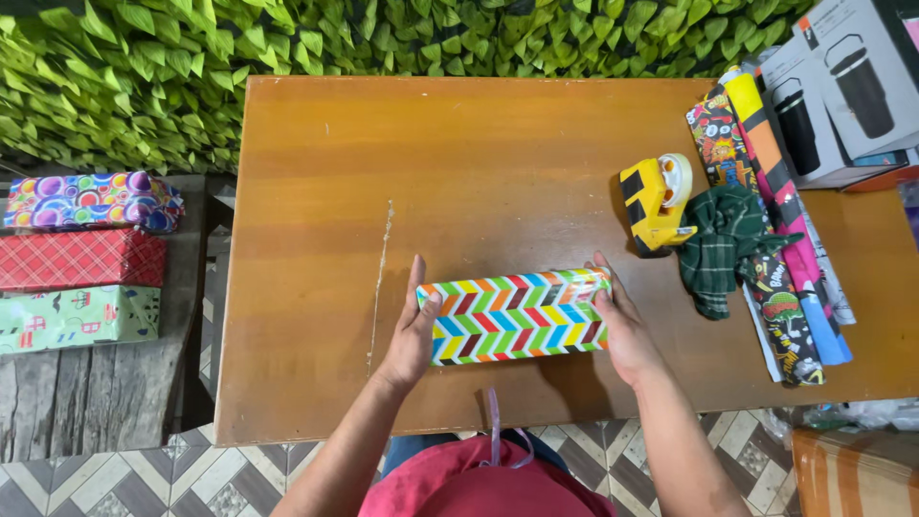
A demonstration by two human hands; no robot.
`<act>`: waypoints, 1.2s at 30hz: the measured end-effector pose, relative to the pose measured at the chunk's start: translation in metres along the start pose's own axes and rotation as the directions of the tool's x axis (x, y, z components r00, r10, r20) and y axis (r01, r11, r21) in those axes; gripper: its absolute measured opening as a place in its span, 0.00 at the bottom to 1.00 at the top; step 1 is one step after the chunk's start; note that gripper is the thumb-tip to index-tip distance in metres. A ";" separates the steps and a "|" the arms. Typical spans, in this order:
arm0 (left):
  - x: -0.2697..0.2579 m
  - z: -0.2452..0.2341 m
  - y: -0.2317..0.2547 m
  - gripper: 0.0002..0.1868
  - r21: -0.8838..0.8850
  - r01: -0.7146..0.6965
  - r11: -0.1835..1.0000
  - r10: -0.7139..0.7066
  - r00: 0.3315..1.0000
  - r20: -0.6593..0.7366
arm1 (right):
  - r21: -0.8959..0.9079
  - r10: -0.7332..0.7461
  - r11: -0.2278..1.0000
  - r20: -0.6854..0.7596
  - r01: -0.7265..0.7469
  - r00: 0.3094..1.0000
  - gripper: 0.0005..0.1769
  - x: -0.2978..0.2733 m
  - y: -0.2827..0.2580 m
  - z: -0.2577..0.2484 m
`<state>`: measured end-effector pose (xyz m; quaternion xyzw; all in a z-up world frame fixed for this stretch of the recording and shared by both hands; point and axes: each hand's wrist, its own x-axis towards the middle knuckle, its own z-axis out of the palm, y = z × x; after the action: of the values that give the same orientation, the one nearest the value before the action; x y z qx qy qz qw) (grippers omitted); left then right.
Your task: The person finishes wrapping a small gift box with colorful chevron-patterned paper, securing it with tape and polishing it with a cloth. They then place the wrapped gift on a stack of other gifts and prepare a new sheet of striped wrapping paper by wiping it with the cloth.
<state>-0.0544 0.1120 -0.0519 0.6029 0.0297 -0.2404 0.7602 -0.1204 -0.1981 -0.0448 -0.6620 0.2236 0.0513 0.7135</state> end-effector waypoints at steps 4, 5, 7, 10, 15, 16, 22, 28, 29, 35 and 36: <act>-0.006 -0.009 0.022 0.37 0.485 -0.552 0.678 0.550 0.819 0.164 | 0.103 -0.426 0.903 0.095 0.417 0.900 0.33 -0.005 0.001 -0.004; -0.007 -0.013 0.029 0.35 0.588 -0.564 0.580 0.562 0.799 0.212 | 0.077 -0.530 0.848 0.126 0.525 0.838 0.30 -0.006 0.001 -0.004; -0.011 -0.008 0.039 0.34 0.743 -0.569 0.352 0.563 0.763 0.317 | -0.095 -0.642 0.746 0.160 0.659 0.750 0.24 -0.012 -0.003 -0.010; -0.026 0.009 0.046 0.34 0.908 -0.402 0.117 0.505 0.812 0.294 | -0.580 -0.686 0.505 0.180 0.639 0.705 0.21 -0.024 -0.014 -0.004; -0.010 0.061 0.033 0.34 0.938 -0.335 -0.088 0.521 0.787 0.330 | -0.905 -0.590 -0.027 0.357 0.425 0.724 0.37 -0.018 -0.029 0.044; -0.006 0.065 0.032 0.36 0.942 -0.316 -0.115 0.502 0.800 0.330 | -0.898 -0.569 -0.037 0.380 0.439 0.729 0.38 -0.015 -0.031 0.053; -0.002 0.058 0.033 0.37 0.921 -0.389 0.011 0.493 0.804 0.334 | -0.837 -0.547 0.030 0.443 0.546 0.710 0.39 -0.011 -0.038 0.054; -0.003 0.023 0.041 0.37 0.913 -0.314 0.259 0.559 0.820 0.124 | -0.916 -0.634 0.014 0.303 0.402 0.711 0.36 -0.018 -0.035 0.030; -0.003 0.019 0.041 0.35 0.893 -0.338 0.299 0.522 0.841 0.143 | -0.933 -0.586 -0.046 0.315 0.357 0.747 0.36 -0.018 -0.035 0.032; 0.001 0.015 0.031 0.35 0.856 -0.366 0.366 0.492 0.857 0.155 | -0.953 -0.525 -0.074 0.288 0.295 0.801 0.37 -0.028 -0.031 0.069; 0.001 0.015 0.028 0.37 0.850 -0.384 0.361 0.520 0.839 0.158 | -0.948 -0.522 -0.073 0.300 0.309 0.798 0.38 -0.031 -0.030 0.080</act>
<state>-0.0456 0.1016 -0.0227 0.8957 -0.2077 0.0383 0.3912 -0.1165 -0.1175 -0.0031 -0.9948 -0.0291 -0.0892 0.0401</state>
